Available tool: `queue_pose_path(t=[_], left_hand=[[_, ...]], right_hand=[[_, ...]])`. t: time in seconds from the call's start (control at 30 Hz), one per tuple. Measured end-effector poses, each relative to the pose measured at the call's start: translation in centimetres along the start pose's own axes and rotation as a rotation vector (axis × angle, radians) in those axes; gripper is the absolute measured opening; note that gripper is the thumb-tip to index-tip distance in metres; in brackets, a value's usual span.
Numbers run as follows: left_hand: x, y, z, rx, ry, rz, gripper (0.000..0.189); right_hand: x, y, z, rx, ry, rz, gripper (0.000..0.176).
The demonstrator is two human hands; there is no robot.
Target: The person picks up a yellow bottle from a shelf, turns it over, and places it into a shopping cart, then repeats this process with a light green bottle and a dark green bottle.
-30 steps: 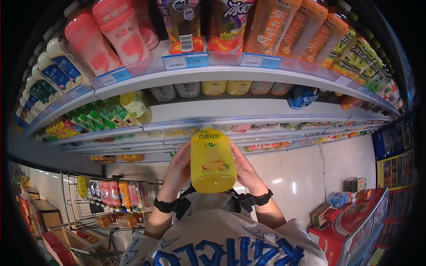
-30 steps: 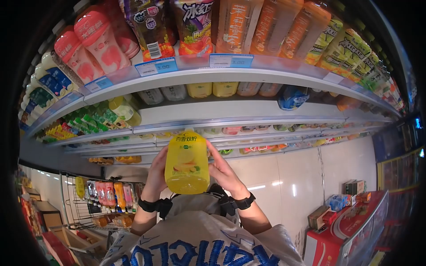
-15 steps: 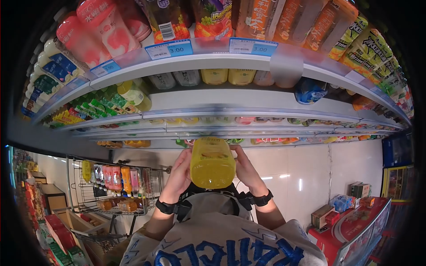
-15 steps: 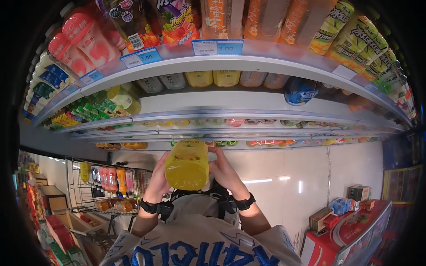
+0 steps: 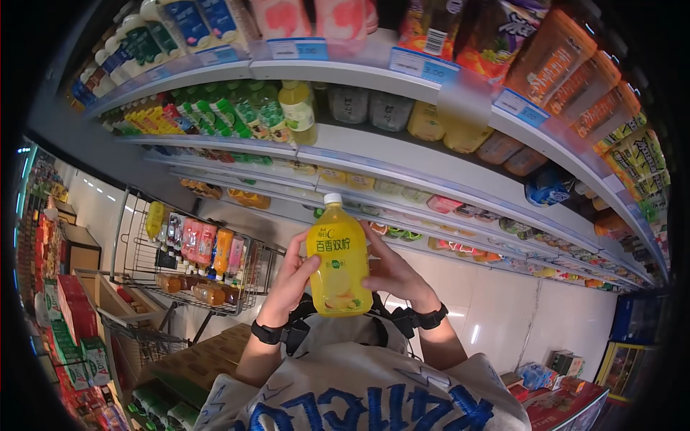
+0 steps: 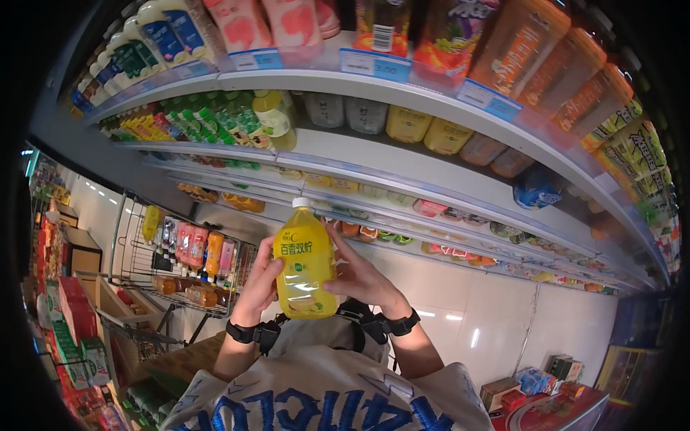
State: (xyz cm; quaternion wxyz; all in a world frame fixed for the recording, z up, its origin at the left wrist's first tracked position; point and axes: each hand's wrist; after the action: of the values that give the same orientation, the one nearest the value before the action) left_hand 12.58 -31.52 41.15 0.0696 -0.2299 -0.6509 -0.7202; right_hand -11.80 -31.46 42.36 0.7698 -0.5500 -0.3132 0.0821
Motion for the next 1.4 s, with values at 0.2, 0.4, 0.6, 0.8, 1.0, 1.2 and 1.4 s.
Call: queue_pose_path(t=[0.2, 0.4, 0.6, 0.8, 1.0, 1.2, 1.4], left_hand=[[-6.8, 4.4, 4.5, 0.014, 0.142, 0.008, 0.055], [-16.0, 6.8, 10.7, 0.093, 0.277, -0.015, 0.060], [-23.2, 9.1, 17.2, 0.121, 0.446, 0.041, 0.069], [-27.9, 8.2, 22.7, 0.214, 0.680, 0.119, 0.072], [-32.9, 7.0, 26.6, 0.391, 0.917, 0.297, 0.051], [-38.5, 6.3, 26.5, 0.437, 1.123, 0.529, 0.037], [-45.4, 8.7, 19.6, 0.475, 1.358, 0.669, 0.043]], right_hand=[[7.7, 2.2, -5.8, 0.030, -0.047, 0.157, 0.100], [17.7, 4.6, -11.5, 0.131, -0.109, 0.219, 0.100], [26.6, 7.8, -17.0, 0.172, -0.193, 0.340, 0.100], [32.0, 9.7, -21.8, 0.371, -0.397, 0.332, 0.087], [37.4, 11.2, -27.2, 0.527, -0.698, 0.515, 0.073], [39.7, 15.9, -35.5, 0.435, -0.707, 0.536, 0.060], [39.8, 18.7, -47.8, 0.521, -0.587, 0.388, 0.056]])
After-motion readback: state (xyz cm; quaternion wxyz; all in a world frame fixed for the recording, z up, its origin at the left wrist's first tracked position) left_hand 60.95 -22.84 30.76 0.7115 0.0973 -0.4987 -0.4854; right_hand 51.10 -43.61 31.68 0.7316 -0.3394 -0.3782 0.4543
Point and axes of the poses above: each hand's wrist, its own z-axis away from the middle knuckle, its own x-axis out of the palm, y = z × x, and after that the axes turned 11 degrees about x, right-handed
